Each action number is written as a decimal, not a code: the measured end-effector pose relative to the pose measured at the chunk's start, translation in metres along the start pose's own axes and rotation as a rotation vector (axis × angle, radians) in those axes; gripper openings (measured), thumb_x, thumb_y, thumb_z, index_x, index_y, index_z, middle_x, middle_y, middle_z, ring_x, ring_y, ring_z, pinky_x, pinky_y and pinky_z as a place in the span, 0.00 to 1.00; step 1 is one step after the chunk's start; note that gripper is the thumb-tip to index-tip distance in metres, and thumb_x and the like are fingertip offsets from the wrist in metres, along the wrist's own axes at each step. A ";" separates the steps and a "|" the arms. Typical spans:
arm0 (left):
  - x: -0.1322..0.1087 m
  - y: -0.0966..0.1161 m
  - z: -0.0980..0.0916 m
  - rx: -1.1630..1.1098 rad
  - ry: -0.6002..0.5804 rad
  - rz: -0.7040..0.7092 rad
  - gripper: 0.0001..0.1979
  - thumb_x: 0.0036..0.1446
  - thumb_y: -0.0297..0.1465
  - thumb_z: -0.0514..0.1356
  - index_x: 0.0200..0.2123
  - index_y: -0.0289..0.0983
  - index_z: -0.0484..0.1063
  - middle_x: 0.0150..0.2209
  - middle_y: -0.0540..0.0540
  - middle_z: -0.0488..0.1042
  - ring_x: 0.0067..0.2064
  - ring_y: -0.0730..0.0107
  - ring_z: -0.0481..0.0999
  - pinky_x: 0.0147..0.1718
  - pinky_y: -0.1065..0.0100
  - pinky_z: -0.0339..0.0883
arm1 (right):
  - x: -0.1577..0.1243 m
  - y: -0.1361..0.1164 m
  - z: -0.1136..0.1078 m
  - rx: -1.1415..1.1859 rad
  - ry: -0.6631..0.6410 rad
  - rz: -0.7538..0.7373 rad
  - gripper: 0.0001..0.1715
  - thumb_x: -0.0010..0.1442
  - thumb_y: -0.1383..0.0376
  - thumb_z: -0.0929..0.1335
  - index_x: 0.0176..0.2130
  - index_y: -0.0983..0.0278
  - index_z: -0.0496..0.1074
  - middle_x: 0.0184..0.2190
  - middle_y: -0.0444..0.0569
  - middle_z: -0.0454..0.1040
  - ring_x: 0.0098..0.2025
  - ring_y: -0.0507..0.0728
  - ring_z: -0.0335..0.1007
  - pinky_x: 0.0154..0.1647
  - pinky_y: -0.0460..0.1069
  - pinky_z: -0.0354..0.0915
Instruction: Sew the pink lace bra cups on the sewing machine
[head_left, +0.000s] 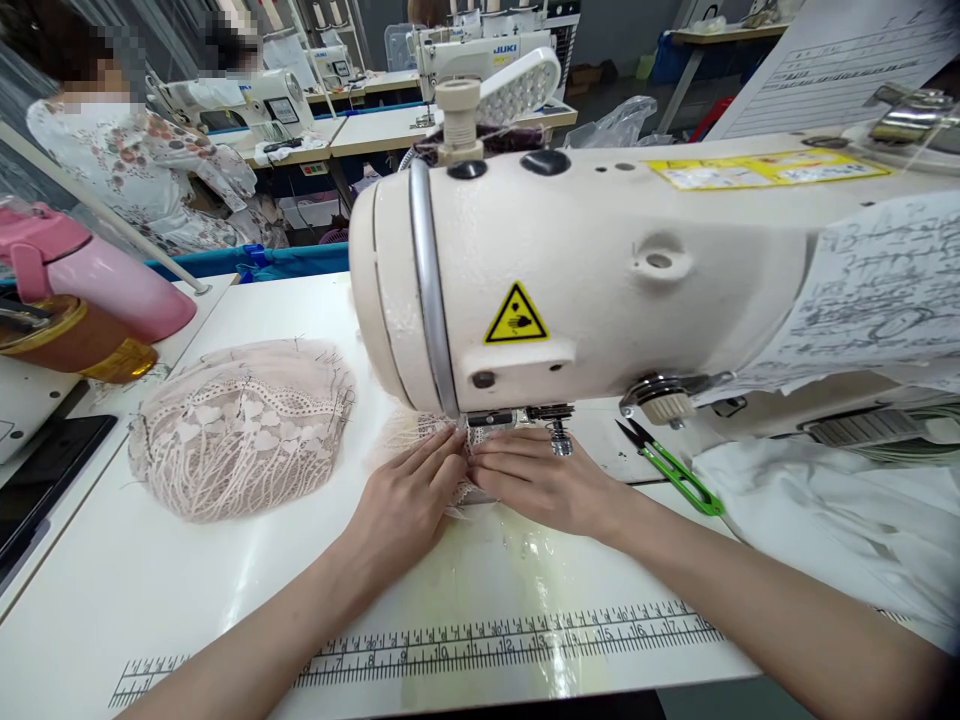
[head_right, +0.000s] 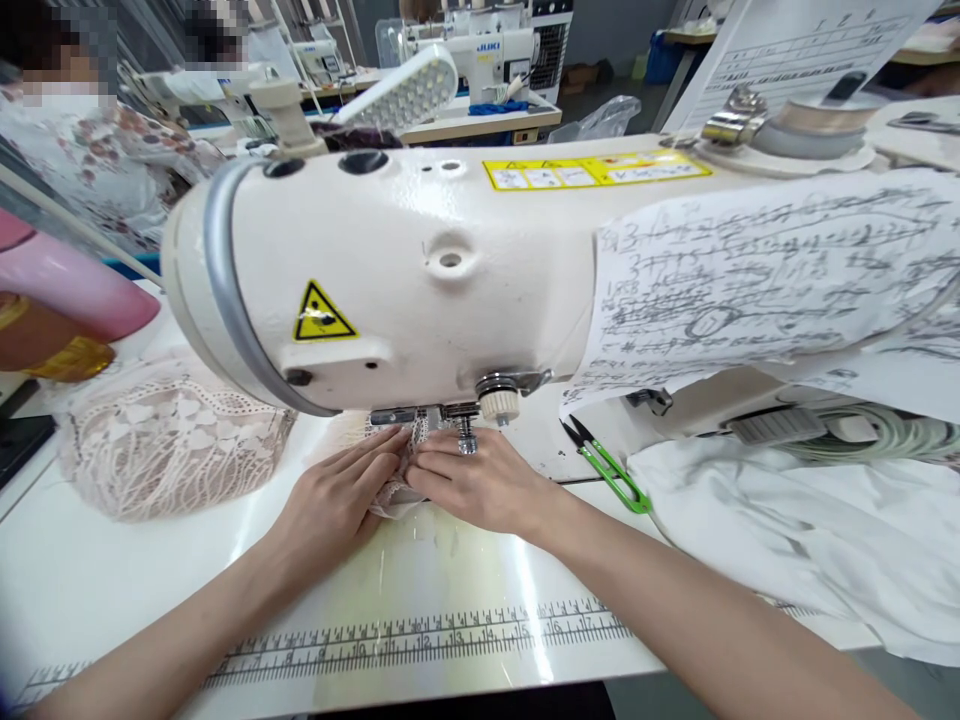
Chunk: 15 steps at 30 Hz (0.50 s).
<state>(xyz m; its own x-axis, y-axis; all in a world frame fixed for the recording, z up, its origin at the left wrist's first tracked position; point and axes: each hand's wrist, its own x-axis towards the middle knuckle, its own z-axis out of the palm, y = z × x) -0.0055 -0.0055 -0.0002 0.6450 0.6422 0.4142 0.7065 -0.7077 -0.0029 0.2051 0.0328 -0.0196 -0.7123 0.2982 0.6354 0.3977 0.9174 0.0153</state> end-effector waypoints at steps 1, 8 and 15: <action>0.000 -0.001 0.000 0.002 -0.003 -0.004 0.16 0.54 0.18 0.50 0.44 0.29 0.70 0.53 0.35 0.74 0.56 0.57 0.72 0.51 0.60 0.74 | -0.001 -0.001 0.002 -0.003 -0.007 0.000 0.10 0.63 0.72 0.65 0.43 0.62 0.73 0.39 0.39 0.80 0.43 0.49 0.73 0.48 0.47 0.70; 0.001 -0.005 0.000 -0.002 0.002 -0.045 0.16 0.55 0.19 0.51 0.46 0.29 0.70 0.53 0.36 0.74 0.55 0.57 0.74 0.50 0.60 0.74 | -0.002 -0.003 0.012 0.002 -0.007 0.003 0.12 0.63 0.74 0.64 0.42 0.63 0.73 0.41 0.41 0.80 0.46 0.49 0.73 0.53 0.49 0.71; 0.003 -0.005 0.001 0.002 -0.001 -0.073 0.17 0.56 0.19 0.50 0.47 0.30 0.69 0.52 0.37 0.75 0.56 0.57 0.73 0.51 0.58 0.74 | 0.000 -0.001 0.012 -0.014 -0.055 0.011 0.12 0.63 0.74 0.64 0.44 0.65 0.73 0.42 0.46 0.79 0.48 0.53 0.73 0.51 0.50 0.72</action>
<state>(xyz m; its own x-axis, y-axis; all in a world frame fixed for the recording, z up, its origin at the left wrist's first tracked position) -0.0069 0.0008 0.0003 0.5918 0.6927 0.4122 0.7524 -0.6582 0.0258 0.1977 0.0356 -0.0291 -0.7384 0.3225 0.5922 0.4132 0.9104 0.0194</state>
